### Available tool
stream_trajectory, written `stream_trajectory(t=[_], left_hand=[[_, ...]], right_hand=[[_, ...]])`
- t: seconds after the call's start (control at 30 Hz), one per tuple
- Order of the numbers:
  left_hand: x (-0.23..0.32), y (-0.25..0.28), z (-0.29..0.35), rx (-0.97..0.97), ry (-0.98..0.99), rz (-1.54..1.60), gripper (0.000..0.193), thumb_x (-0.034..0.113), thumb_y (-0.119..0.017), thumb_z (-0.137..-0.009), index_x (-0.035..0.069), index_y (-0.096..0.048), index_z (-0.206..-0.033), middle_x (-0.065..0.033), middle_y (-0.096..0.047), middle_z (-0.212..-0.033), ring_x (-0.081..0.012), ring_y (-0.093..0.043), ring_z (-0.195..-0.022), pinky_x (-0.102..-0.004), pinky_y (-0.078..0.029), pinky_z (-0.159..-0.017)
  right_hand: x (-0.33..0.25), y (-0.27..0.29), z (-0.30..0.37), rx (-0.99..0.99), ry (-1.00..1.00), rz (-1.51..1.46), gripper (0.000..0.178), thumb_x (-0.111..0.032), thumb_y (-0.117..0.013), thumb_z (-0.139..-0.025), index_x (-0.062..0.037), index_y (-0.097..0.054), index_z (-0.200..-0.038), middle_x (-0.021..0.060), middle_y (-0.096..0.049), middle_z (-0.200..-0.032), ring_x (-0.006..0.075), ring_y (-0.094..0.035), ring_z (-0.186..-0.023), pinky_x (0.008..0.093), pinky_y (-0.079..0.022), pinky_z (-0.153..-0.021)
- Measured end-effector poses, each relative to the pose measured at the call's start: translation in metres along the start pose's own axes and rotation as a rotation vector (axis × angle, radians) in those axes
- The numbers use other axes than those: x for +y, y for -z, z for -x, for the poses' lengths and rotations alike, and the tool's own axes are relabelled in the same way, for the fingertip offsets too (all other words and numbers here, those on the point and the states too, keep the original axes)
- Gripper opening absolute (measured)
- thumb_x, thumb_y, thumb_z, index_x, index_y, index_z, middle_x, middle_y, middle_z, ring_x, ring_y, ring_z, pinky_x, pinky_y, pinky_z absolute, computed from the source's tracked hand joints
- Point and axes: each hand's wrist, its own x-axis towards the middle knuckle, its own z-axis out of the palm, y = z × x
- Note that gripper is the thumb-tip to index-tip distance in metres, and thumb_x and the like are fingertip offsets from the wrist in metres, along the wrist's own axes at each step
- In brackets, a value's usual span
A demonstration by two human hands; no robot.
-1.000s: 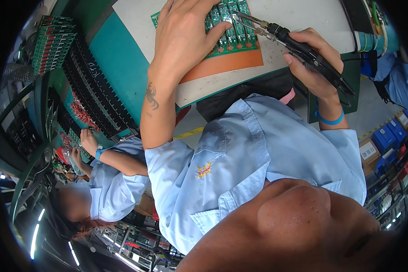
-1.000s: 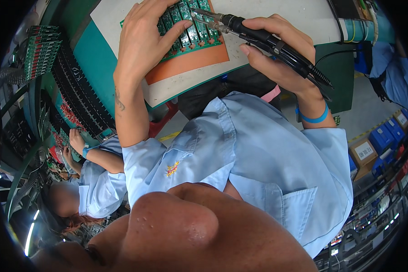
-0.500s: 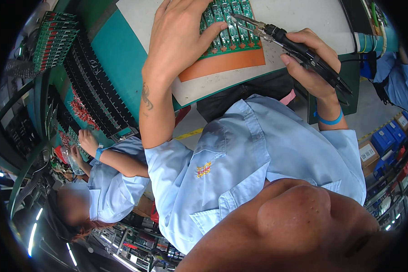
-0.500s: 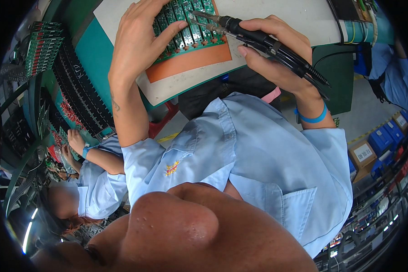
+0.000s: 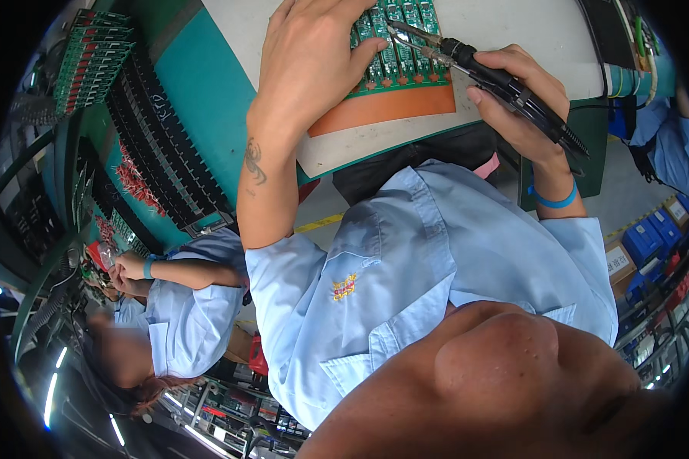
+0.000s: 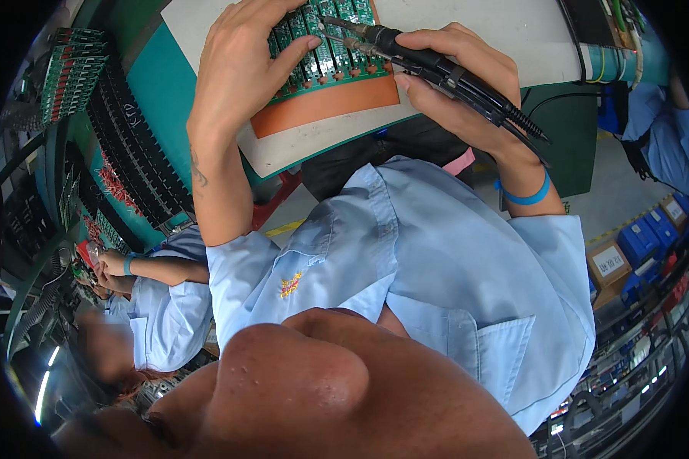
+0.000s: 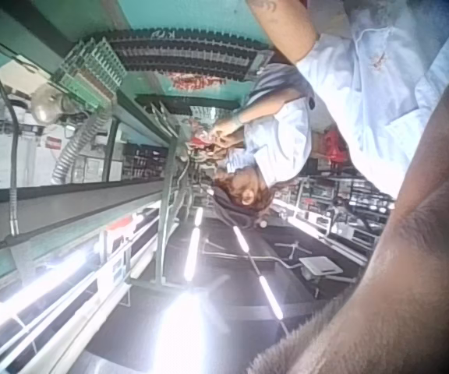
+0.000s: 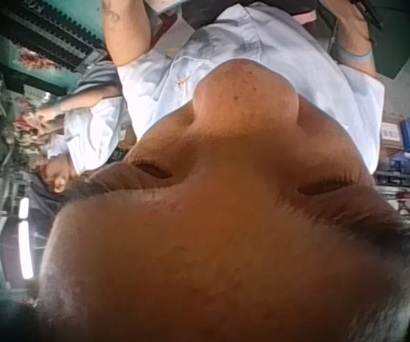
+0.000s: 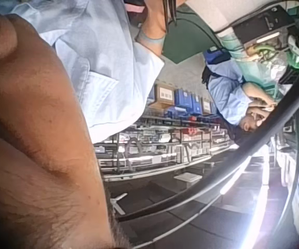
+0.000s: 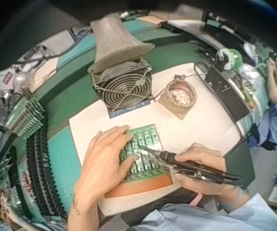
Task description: Soldering components onto printed circuit boards at a manual assembly station.
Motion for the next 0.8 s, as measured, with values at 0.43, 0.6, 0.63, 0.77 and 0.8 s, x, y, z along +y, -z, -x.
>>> stream_trajectory(t=[0.43,0.6,0.63,0.77,0.8], left_hand=[[-0.004,-0.001,-0.002,-0.003,0.013,0.027,0.044,0.014,-0.077,-0.084,0.0,-0.067,-0.123,-0.0169,-0.064,-0.138,-0.0344,-0.057,-0.131,-0.0449,-0.039,-0.116],[-0.004,0.0,-0.005,0.001,-0.002,0.033,0.043,0.015,-0.077,-0.084,-0.001,-0.067,-0.123,-0.017,-0.064,-0.138,-0.0347,-0.057,-0.131,-0.0437,-0.04,-0.115],[-0.003,0.001,-0.006,0.001,-0.001,0.029,0.043,0.015,-0.077,-0.084,-0.001,-0.067,-0.123,-0.017,-0.064,-0.138,-0.0347,-0.057,-0.131,-0.0437,-0.04,-0.115],[-0.003,0.002,-0.009,-0.034,0.018,0.043,0.045,0.017,-0.076,-0.086,0.0,-0.065,-0.126,-0.0172,-0.063,-0.14,-0.0352,-0.055,-0.133,-0.0482,-0.037,-0.118],[-0.005,0.001,-0.007,-0.031,0.027,0.041,0.045,0.017,-0.076,-0.086,0.0,-0.065,-0.126,-0.0172,-0.063,-0.14,-0.0352,-0.055,-0.133,-0.0482,-0.037,-0.118]], right_hand=[[-0.005,0.009,0.003,0.03,0.031,-0.024,0.044,0.005,-0.081,-0.073,0.0022,-0.071,-0.116,0.0106,-0.073,-0.094,0.0161,-0.06,-0.073,0.0254,-0.048,-0.065],[0.016,0.022,0.013,0.357,-0.011,0.102,0.046,0.007,-0.079,-0.079,0.0057,-0.064,-0.123,0.0192,-0.07,-0.104,0.0252,-0.067,-0.095,0.0316,-0.054,-0.084],[0.022,0.022,0.01,0.359,-0.009,0.099,0.046,0.007,-0.079,-0.079,0.0057,-0.064,-0.123,0.0192,-0.07,-0.104,0.0252,-0.067,-0.095,0.0316,-0.054,-0.084],[0.043,0.021,-0.001,0.488,-0.374,-0.054,0.046,0.0,-0.067,-0.092,0.002,-0.055,-0.136,0.0147,-0.066,-0.118,0.018,-0.063,-0.096,0.0274,-0.051,-0.087],[0.035,0.018,-0.001,0.484,-0.265,-0.05,0.045,0.003,-0.073,-0.087,0.0034,-0.06,-0.13,0.0174,-0.068,-0.114,0.0233,-0.066,-0.1,0.0309,-0.053,-0.09]])
